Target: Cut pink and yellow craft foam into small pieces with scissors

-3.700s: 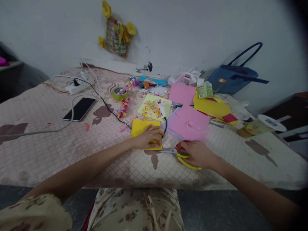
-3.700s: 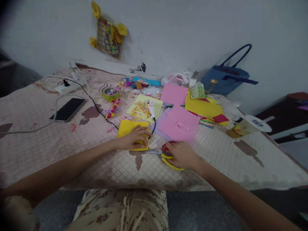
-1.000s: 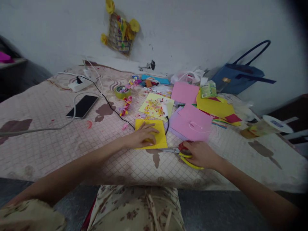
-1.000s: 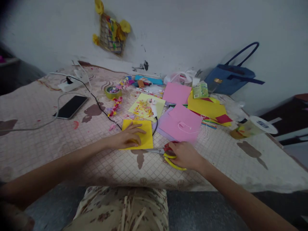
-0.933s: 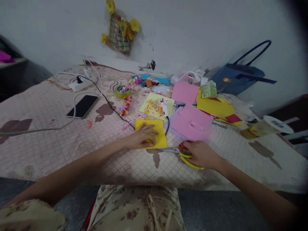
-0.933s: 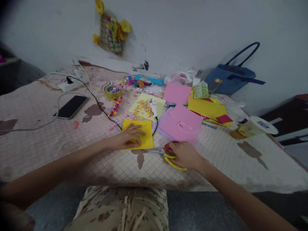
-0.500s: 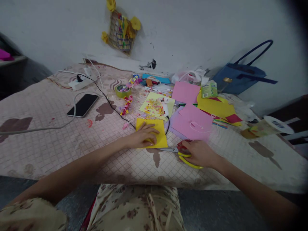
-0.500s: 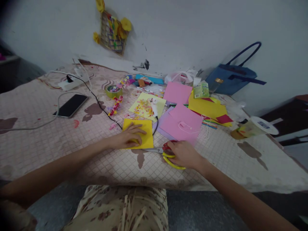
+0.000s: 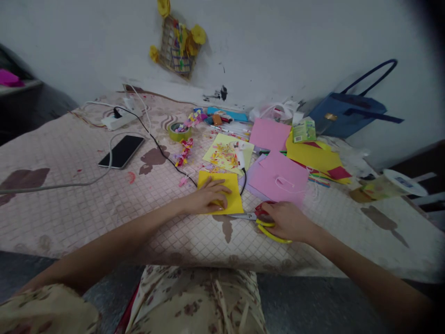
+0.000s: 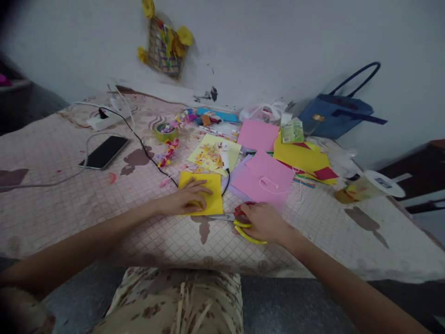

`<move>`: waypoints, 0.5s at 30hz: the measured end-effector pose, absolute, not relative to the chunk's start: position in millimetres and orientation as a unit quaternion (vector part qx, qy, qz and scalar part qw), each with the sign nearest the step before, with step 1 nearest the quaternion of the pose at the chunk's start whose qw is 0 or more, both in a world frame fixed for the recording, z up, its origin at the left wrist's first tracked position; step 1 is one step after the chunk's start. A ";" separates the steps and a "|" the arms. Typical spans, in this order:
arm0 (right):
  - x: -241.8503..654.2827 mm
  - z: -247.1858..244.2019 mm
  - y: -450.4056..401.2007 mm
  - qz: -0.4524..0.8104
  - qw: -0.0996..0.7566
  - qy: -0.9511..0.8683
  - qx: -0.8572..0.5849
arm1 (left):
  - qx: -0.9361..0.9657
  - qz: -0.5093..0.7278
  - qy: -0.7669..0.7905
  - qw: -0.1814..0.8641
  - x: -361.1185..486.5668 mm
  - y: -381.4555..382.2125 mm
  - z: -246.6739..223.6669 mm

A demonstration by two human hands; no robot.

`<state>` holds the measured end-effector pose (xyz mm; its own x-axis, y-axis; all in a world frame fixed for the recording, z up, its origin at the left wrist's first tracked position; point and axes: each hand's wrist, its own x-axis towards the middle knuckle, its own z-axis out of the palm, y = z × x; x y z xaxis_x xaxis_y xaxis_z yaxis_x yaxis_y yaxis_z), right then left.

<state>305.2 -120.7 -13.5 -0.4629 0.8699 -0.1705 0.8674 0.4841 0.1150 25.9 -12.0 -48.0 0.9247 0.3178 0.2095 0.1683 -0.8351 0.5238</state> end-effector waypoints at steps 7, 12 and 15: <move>306.5 -12.5 -120.6 0.006 0.110 0.854 0.508 | 0.949 0.139 0.132 0.250 26.3 -13.0 -46.5; 306.7 -11.4 -120.9 -0.005 0.107 0.854 0.509 | 0.949 0.137 0.136 0.250 26.0 -13.3 -45.9; 303.2 -10.7 -119.5 -0.004 0.109 0.854 0.509 | 0.949 0.135 0.138 0.249 26.0 -13.5 -45.5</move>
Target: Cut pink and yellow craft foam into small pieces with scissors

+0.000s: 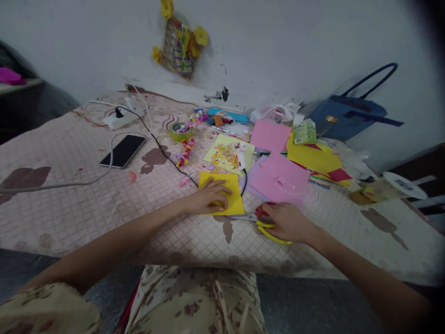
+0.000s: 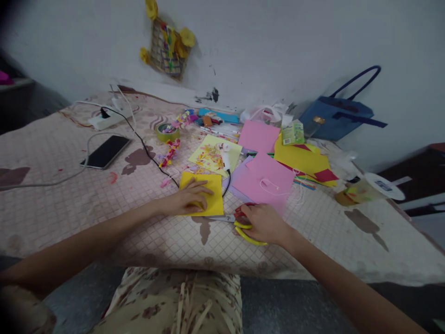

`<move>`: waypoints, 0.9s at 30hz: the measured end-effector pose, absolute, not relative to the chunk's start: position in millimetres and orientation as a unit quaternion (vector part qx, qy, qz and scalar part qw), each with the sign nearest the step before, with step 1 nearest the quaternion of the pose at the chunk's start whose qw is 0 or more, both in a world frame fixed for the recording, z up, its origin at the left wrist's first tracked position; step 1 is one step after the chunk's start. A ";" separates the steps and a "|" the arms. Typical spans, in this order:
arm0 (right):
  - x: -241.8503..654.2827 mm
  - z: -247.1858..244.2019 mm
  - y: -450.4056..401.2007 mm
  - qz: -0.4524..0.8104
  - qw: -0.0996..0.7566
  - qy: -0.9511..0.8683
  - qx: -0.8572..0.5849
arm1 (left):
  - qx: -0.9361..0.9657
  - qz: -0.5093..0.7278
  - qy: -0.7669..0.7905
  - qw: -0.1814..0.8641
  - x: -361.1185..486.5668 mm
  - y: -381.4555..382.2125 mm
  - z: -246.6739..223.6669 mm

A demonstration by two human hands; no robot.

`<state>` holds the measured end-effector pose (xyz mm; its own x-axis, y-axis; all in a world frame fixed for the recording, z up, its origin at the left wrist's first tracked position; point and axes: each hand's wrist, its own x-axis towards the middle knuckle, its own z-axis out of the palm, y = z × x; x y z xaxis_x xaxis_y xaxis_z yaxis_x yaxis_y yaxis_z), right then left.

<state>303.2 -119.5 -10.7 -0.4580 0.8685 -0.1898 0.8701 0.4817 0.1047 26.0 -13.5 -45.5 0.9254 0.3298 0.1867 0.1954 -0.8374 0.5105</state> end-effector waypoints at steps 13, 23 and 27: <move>303.2 -10.0 -119.6 0.009 0.115 0.859 0.499 | 0.943 0.139 0.142 0.267 25.7 -14.0 -46.7; 296.4 -13.2 -116.7 -0.015 0.102 0.859 0.502 | 0.946 0.136 0.144 0.256 26.0 -14.7 -44.4; 298.4 -11.8 -117.3 -0.013 0.106 0.862 0.495 | 0.946 0.137 0.144 0.257 26.1 -14.9 -44.2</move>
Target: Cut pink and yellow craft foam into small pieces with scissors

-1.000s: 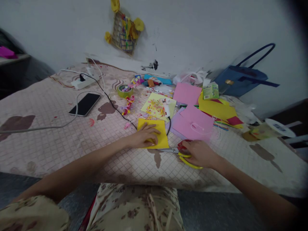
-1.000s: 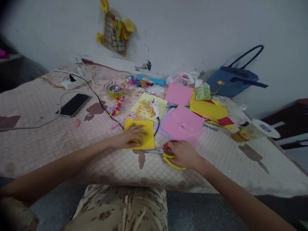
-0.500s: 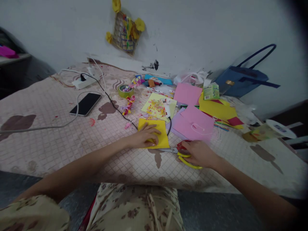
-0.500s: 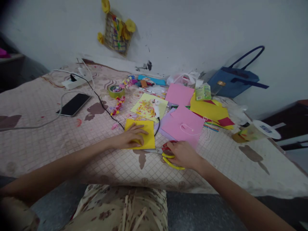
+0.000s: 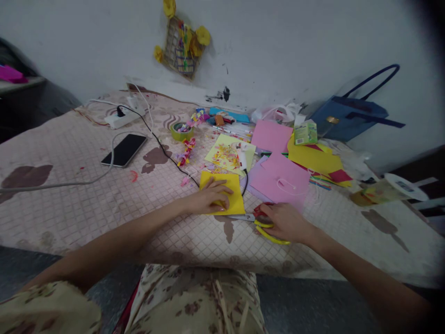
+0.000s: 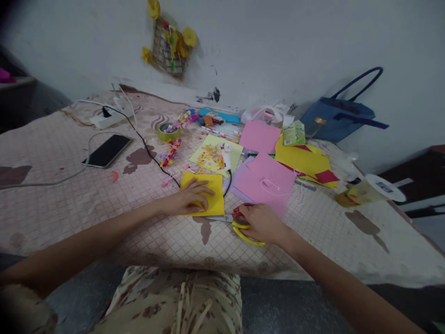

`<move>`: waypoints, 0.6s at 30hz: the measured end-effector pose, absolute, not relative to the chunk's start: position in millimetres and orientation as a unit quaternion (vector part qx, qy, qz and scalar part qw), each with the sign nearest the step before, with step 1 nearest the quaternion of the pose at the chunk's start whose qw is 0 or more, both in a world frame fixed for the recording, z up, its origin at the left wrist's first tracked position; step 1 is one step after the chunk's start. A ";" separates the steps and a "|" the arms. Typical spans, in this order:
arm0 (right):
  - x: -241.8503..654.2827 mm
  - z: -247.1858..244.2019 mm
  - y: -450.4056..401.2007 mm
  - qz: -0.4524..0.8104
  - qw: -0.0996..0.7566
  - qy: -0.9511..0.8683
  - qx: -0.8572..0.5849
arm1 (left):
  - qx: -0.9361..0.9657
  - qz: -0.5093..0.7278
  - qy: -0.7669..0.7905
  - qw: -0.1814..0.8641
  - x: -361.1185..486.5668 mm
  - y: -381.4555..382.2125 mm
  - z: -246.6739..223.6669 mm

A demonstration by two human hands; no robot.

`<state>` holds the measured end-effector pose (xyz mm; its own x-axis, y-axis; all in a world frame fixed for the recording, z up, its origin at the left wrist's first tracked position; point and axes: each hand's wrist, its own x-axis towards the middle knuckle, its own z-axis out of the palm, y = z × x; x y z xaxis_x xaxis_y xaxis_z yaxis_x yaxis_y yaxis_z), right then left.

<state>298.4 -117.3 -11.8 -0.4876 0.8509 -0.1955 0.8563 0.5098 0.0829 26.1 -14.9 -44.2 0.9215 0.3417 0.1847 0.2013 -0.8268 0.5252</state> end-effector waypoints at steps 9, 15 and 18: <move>296.3 -14.1 -118.9 -0.006 0.099 0.861 0.499 | 0.944 0.141 0.145 0.259 26.0 -15.0 -46.8; 291.1 -12.7 -116.2 -0.011 0.105 0.863 0.495 | 0.944 0.142 0.147 0.259 26.1 -15.4 -46.5; 293.2 -12.8 -116.6 -0.014 0.105 0.866 0.489 | 0.942 0.149 0.145 0.265 26.0 -15.3 -46.4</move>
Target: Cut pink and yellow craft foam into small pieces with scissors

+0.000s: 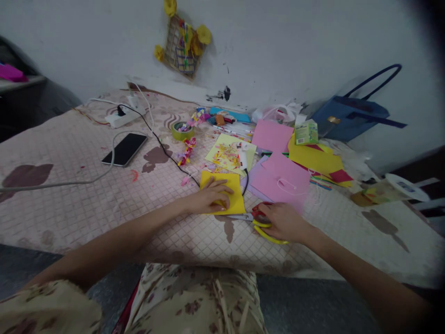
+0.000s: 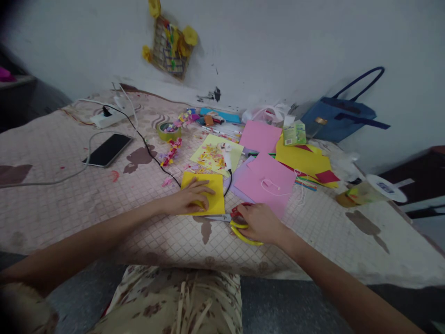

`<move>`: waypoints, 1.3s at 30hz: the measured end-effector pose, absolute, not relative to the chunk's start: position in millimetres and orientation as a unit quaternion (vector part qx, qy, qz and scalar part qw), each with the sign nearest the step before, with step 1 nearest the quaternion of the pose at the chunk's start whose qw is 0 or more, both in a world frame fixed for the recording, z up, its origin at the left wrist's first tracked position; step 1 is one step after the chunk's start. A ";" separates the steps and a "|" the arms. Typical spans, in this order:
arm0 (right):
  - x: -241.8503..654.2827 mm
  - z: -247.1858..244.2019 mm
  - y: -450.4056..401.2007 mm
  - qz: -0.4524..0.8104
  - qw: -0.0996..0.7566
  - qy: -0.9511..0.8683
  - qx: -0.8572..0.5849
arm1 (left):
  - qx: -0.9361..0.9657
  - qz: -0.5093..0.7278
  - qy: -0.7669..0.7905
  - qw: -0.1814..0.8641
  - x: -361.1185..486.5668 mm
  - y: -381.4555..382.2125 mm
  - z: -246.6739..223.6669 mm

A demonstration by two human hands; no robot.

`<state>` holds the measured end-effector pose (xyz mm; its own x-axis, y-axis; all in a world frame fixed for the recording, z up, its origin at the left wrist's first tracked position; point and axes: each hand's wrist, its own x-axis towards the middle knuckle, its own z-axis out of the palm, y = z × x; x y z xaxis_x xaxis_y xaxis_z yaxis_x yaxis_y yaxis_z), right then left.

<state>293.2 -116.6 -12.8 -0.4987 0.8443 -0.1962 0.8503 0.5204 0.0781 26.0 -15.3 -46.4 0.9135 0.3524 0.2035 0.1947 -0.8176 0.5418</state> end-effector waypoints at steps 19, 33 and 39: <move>288.0 -11.8 -116.1 -0.006 0.117 0.866 0.487 | 0.944 0.148 0.144 0.258 26.4 -14.5 -49.0; 283.5 -14.2 -114.1 -0.007 0.112 0.865 0.490 | 0.946 0.147 0.142 0.251 27.2 -14.3 -50.6; 285.8 -14.5 -114.8 0.006 0.118 0.865 0.487 | 0.945 0.152 0.141 0.255 26.6 -13.9 -51.9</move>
